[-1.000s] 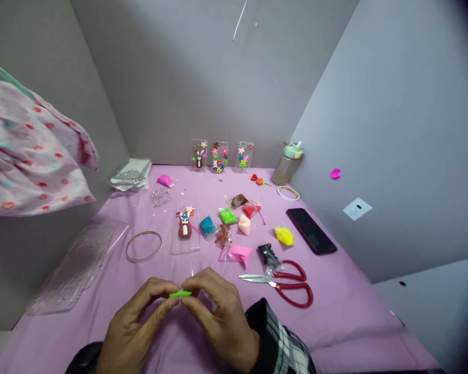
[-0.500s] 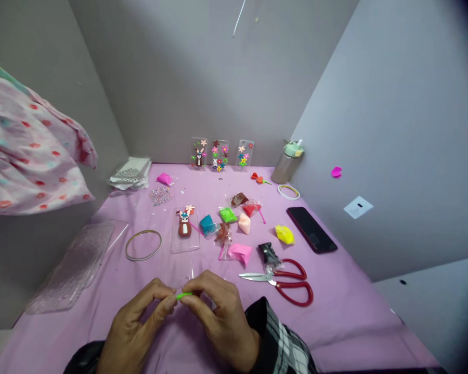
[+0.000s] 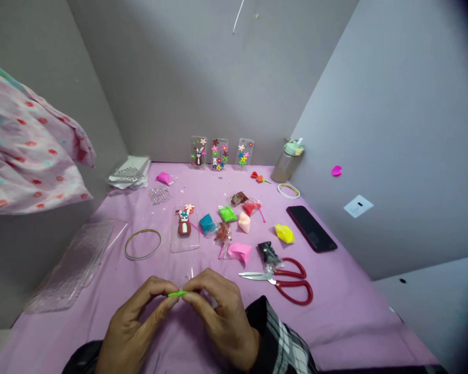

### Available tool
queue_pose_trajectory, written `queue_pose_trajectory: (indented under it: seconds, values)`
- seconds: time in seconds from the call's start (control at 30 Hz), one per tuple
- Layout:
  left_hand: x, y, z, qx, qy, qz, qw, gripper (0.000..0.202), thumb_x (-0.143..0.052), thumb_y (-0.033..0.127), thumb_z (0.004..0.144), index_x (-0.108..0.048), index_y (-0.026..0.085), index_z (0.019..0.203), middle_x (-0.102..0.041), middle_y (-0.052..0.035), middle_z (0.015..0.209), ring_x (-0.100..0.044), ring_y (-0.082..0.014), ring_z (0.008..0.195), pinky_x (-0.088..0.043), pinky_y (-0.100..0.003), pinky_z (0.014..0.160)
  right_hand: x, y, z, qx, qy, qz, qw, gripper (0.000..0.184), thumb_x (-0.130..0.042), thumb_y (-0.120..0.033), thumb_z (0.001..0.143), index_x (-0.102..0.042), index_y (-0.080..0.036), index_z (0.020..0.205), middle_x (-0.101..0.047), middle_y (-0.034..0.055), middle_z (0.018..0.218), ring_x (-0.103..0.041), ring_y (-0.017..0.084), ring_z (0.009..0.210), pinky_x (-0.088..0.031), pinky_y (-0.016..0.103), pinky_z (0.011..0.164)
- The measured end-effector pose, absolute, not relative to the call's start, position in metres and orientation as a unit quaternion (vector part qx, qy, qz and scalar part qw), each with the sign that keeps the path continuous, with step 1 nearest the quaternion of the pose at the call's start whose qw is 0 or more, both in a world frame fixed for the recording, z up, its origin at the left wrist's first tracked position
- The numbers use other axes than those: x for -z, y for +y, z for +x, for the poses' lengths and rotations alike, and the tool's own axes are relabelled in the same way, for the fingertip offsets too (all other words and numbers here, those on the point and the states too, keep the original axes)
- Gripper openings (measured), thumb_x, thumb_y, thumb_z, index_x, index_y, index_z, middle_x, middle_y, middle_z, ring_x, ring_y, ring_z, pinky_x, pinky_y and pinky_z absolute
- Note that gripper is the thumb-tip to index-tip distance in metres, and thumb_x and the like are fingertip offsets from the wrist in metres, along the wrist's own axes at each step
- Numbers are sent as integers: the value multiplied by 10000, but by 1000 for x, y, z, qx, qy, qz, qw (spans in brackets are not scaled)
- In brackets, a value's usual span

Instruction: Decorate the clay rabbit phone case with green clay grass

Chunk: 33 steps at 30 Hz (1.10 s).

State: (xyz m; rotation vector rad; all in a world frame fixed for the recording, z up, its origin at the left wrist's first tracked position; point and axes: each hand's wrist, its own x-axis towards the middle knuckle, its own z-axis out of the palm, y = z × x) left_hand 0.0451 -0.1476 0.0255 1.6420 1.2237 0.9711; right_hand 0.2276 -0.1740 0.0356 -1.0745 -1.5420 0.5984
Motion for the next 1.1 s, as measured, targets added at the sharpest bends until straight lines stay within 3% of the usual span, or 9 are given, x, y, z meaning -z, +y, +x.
queue_pose_trajectory:
  seconds: [0.17,0.33,0.6,0.73,0.9,1.1]
  values:
    - [-27,-148,45,-383,492,664,412,193,-679,455,865,-740,279,815,-756,25,843,-740,-155,820,-567,-135,759,-35,-175,226,-252,-653,-449,555,282,-627,-340,999,-720,-149,814,-683,35,736,-620,125,674,-470,221,647]
    - [-27,-148,48,-401,479,656,423,180,-758,422,794,-766,289,915,-789,20,885,-760,-168,843,-588,-151,796,-34,-175,226,-274,-653,-460,536,206,-616,-286,1004,-741,-160,899,-713,45,805,-647,136,740,-476,229,693]
    - [-30,-146,51,-410,463,664,420,122,-730,401,829,-756,283,848,-769,22,842,-732,-160,811,-583,-152,775,-33,-176,227,-298,-638,-461,540,127,-657,-267,970,-724,-164,1001,-713,43,857,-662,148,771,-505,237,723]
    - [-27,-146,47,-395,495,661,402,205,-700,466,846,-733,264,847,-753,11,848,-725,-176,837,-578,-172,777,-34,-177,226,-281,-630,-461,558,109,-636,-252,973,-710,-178,1002,-699,27,833,-652,141,746,-506,236,700]
    - [-28,-148,42,-352,516,663,413,361,-529,539,951,-704,250,823,-707,6,762,-716,-184,780,-579,-203,721,-36,-177,226,-254,-613,-470,582,117,-597,-207,982,-708,-185,950,-701,25,817,-640,139,733,-499,236,682]
    - [-29,-148,47,-374,530,645,403,295,-679,551,837,-737,262,859,-760,-1,868,-734,-198,859,-587,-205,780,-36,-177,227,-253,-620,-469,576,142,-587,-206,992,-713,-178,932,-697,28,798,-638,136,722,-493,231,678]
